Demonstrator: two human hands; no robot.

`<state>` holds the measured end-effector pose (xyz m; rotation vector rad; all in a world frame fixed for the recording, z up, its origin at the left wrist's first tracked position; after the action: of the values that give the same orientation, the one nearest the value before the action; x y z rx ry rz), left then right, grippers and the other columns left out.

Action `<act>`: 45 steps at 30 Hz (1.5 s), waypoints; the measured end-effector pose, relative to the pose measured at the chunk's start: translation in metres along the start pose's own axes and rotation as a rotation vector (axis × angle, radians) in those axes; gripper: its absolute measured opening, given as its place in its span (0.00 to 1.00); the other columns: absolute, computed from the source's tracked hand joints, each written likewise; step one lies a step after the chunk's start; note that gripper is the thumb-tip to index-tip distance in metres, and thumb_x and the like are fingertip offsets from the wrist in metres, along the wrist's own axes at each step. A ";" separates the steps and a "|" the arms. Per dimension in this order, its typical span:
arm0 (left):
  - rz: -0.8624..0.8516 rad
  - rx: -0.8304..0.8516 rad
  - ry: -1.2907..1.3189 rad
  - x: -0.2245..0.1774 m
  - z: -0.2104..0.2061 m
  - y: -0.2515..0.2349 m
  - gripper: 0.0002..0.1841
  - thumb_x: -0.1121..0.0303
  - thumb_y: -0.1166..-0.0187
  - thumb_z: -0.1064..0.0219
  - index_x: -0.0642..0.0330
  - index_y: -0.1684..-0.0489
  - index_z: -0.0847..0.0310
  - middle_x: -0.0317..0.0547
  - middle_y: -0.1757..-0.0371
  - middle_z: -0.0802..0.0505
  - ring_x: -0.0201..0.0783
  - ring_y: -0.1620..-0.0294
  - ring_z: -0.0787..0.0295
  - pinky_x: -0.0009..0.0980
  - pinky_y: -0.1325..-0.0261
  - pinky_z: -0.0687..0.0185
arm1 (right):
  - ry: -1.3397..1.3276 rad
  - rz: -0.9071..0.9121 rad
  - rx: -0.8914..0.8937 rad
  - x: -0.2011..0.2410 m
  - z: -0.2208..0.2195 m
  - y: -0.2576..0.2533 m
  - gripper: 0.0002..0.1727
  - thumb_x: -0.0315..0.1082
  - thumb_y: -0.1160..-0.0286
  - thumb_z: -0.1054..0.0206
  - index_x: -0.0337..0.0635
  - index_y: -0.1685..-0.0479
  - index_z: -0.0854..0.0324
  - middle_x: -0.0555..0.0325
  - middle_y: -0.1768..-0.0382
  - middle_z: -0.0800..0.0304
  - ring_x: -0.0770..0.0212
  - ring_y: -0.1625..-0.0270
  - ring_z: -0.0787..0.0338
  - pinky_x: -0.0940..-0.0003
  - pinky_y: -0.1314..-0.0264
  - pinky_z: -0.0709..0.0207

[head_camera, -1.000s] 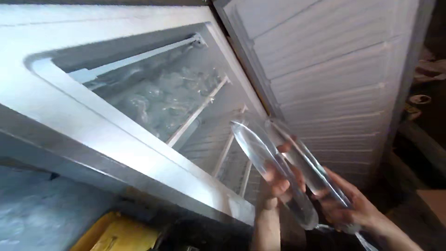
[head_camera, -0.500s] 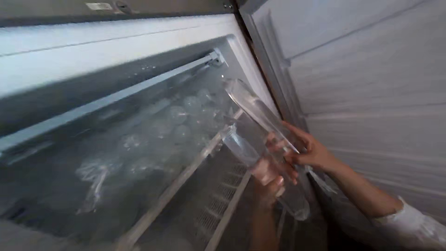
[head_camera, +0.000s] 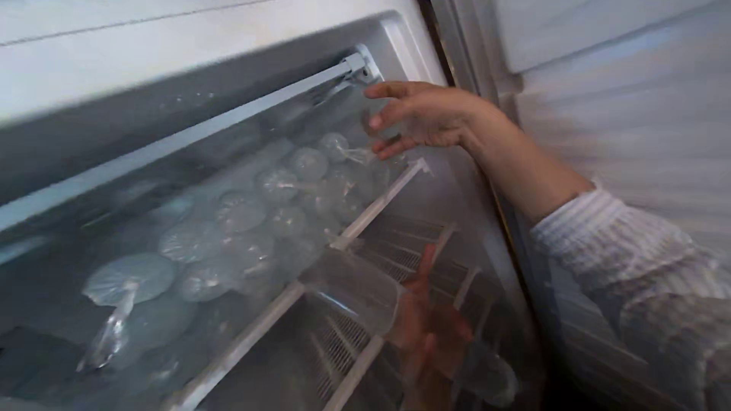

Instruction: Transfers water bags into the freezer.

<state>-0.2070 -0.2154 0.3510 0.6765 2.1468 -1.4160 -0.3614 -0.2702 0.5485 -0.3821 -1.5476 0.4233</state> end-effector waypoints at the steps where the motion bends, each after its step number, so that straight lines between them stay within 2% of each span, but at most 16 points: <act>1: 0.001 -0.012 -0.012 -0.001 -0.001 0.005 0.28 0.57 0.30 0.22 0.40 0.27 0.21 0.42 0.13 0.25 0.31 0.69 0.08 0.25 0.68 0.14 | 0.047 0.039 -0.065 -0.006 0.002 -0.001 0.36 0.27 0.20 0.33 0.42 0.13 0.44 0.41 0.29 0.23 0.51 0.49 0.07 0.57 0.50 0.09; 4: -0.018 -0.020 -0.126 -0.008 -0.006 0.015 0.29 0.52 0.28 0.24 0.37 0.25 0.22 0.37 0.13 0.25 0.28 0.68 0.08 0.22 0.68 0.14 | 0.287 0.179 -0.275 -0.012 0.012 0.002 0.29 0.37 0.19 0.29 0.39 0.23 0.33 0.42 0.43 0.13 0.57 0.65 0.06 0.61 0.64 0.08; 8: 0.039 -0.050 -0.198 -0.009 -0.007 0.020 0.27 0.52 0.26 0.25 0.33 0.25 0.21 0.33 0.09 0.32 0.26 0.67 0.07 0.22 0.66 0.12 | 0.761 0.247 -0.421 0.002 0.011 -0.007 0.33 0.55 0.17 0.34 0.40 0.23 0.26 0.41 0.54 0.08 0.44 0.53 0.08 0.42 0.48 0.17; 11: 0.137 -0.171 -0.183 -0.004 -0.010 0.020 0.27 0.53 0.18 0.33 0.38 0.18 0.25 0.35 0.20 0.17 0.25 0.71 0.07 0.22 0.68 0.11 | 0.928 0.216 -0.409 -0.007 0.002 -0.030 0.35 0.59 0.15 0.40 0.38 0.24 0.24 0.38 0.40 0.11 0.38 0.38 0.11 0.36 0.38 0.21; 15: 0.059 -0.040 -0.317 -0.003 -0.032 0.011 0.26 0.53 0.20 0.30 0.29 0.21 0.28 0.28 0.15 0.24 0.22 0.61 0.08 0.19 0.61 0.14 | 0.929 0.165 -0.382 -0.017 -0.002 -0.049 0.40 0.58 0.17 0.36 0.33 0.18 0.31 0.35 0.26 0.25 0.37 0.25 0.22 0.40 0.34 0.22; 17: 0.012 -0.029 -0.352 -0.004 -0.035 0.007 0.28 0.54 0.21 0.28 0.29 0.20 0.28 0.28 0.17 0.21 0.24 0.57 0.07 0.20 0.58 0.12 | 0.876 0.227 -0.427 -0.014 -0.001 -0.035 0.46 0.52 0.21 0.29 0.35 0.09 0.43 0.35 0.28 0.22 0.37 0.25 0.21 0.42 0.32 0.21; 18: 0.001 -0.032 -0.372 -0.004 -0.034 0.006 0.28 0.54 0.21 0.28 0.28 0.21 0.28 0.27 0.18 0.21 0.24 0.55 0.07 0.21 0.57 0.12 | 0.859 0.315 -0.483 -0.012 -0.001 -0.022 0.44 0.48 0.22 0.28 0.35 0.10 0.42 0.36 0.31 0.18 0.37 0.29 0.19 0.44 0.33 0.21; 20: -0.037 -0.042 -0.365 -0.006 -0.032 0.002 0.26 0.57 0.22 0.28 0.33 0.23 0.25 0.29 0.23 0.17 0.27 0.53 0.07 0.23 0.56 0.10 | 0.887 0.545 -0.634 -0.016 -0.005 0.003 0.34 0.45 0.22 0.30 0.37 0.18 0.27 0.43 0.38 0.10 0.40 0.40 0.14 0.46 0.41 0.21; 22: -0.076 -0.065 -0.308 -0.007 -0.029 -0.003 0.25 0.59 0.25 0.25 0.41 0.27 0.22 0.36 0.32 0.11 0.33 0.49 0.06 0.28 0.54 0.08 | 0.943 0.645 -0.688 -0.033 -0.015 0.007 0.32 0.52 0.20 0.34 0.42 0.22 0.21 0.48 0.30 0.13 0.43 0.43 0.15 0.45 0.43 0.27; 30: 0.010 -0.212 -0.178 -0.012 -0.025 -0.021 0.24 0.64 0.30 0.24 0.46 0.32 0.18 0.41 0.49 0.05 0.37 0.59 0.05 0.34 0.58 0.08 | 0.902 0.468 -0.520 -0.051 -0.029 -0.010 0.38 0.58 0.15 0.41 0.45 0.11 0.33 0.51 0.13 0.30 0.40 0.25 0.23 0.38 0.26 0.38; 33: 0.022 -0.160 -0.153 -0.016 -0.028 -0.038 0.24 0.61 0.26 0.27 0.49 0.28 0.20 0.43 0.52 0.05 0.38 0.60 0.06 0.34 0.57 0.09 | 0.559 0.661 -0.515 -0.054 -0.019 0.056 0.26 0.46 0.15 0.39 0.45 0.22 0.20 0.51 0.21 0.20 0.46 0.28 0.21 0.45 0.25 0.33; 35: 0.009 -0.171 -0.129 -0.015 -0.029 -0.057 0.23 0.60 0.27 0.27 0.50 0.32 0.16 0.42 0.56 0.05 0.36 0.61 0.07 0.32 0.58 0.11 | 0.281 0.771 -0.472 -0.072 -0.012 0.127 0.24 0.47 0.09 0.48 0.41 0.33 0.16 0.52 0.32 0.13 0.60 0.27 0.18 0.63 0.23 0.27; 37: 0.011 -0.227 -0.154 -0.010 -0.031 -0.081 0.21 0.59 0.30 0.26 0.48 0.38 0.13 0.37 0.60 0.05 0.33 0.64 0.07 0.30 0.61 0.10 | 0.185 0.721 -0.448 -0.099 -0.009 0.196 0.20 0.51 0.07 0.51 0.50 0.36 0.20 0.66 0.33 0.14 0.77 0.24 0.22 0.79 0.21 0.29; 41: 0.050 -0.373 -0.265 0.009 -0.027 -0.126 0.12 0.64 0.26 0.31 0.49 0.47 0.19 0.34 0.68 0.06 0.33 0.67 0.06 0.32 0.61 0.07 | 0.282 0.683 -0.576 -0.123 -0.010 0.262 0.33 0.71 0.20 0.49 0.77 0.16 0.34 0.92 0.17 0.33 0.85 0.14 0.38 0.81 0.13 0.43; 43: 0.093 -0.425 -0.322 0.022 -0.027 -0.143 0.11 0.69 0.15 0.49 0.49 0.41 0.27 0.33 0.70 0.09 0.32 0.70 0.07 0.31 0.63 0.07 | 0.501 0.656 -0.706 -0.111 -0.009 0.260 0.33 0.63 0.19 0.40 0.73 0.14 0.37 0.86 0.14 0.39 0.84 0.13 0.42 0.81 0.12 0.46; 45: 0.152 -0.475 -0.330 0.033 -0.027 -0.159 0.10 0.67 0.10 0.53 0.49 0.38 0.31 0.33 0.68 0.13 0.31 0.71 0.10 0.31 0.65 0.08 | 0.715 0.647 -0.860 -0.095 0.000 0.251 0.27 0.50 0.16 0.37 0.64 0.19 0.33 0.74 0.17 0.39 0.84 0.16 0.38 0.84 0.16 0.42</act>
<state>-0.3359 -0.2405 0.4499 0.3825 2.0081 -0.8222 -0.3649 -0.0983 0.3422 -1.5432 -0.7924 0.0506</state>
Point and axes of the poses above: each hand's wrist, its own y-axis away from the middle knuckle, its own z-axis out of the back of the hand, x = y × z, the point moved 10 cm from there along -y, towards the middle knuckle
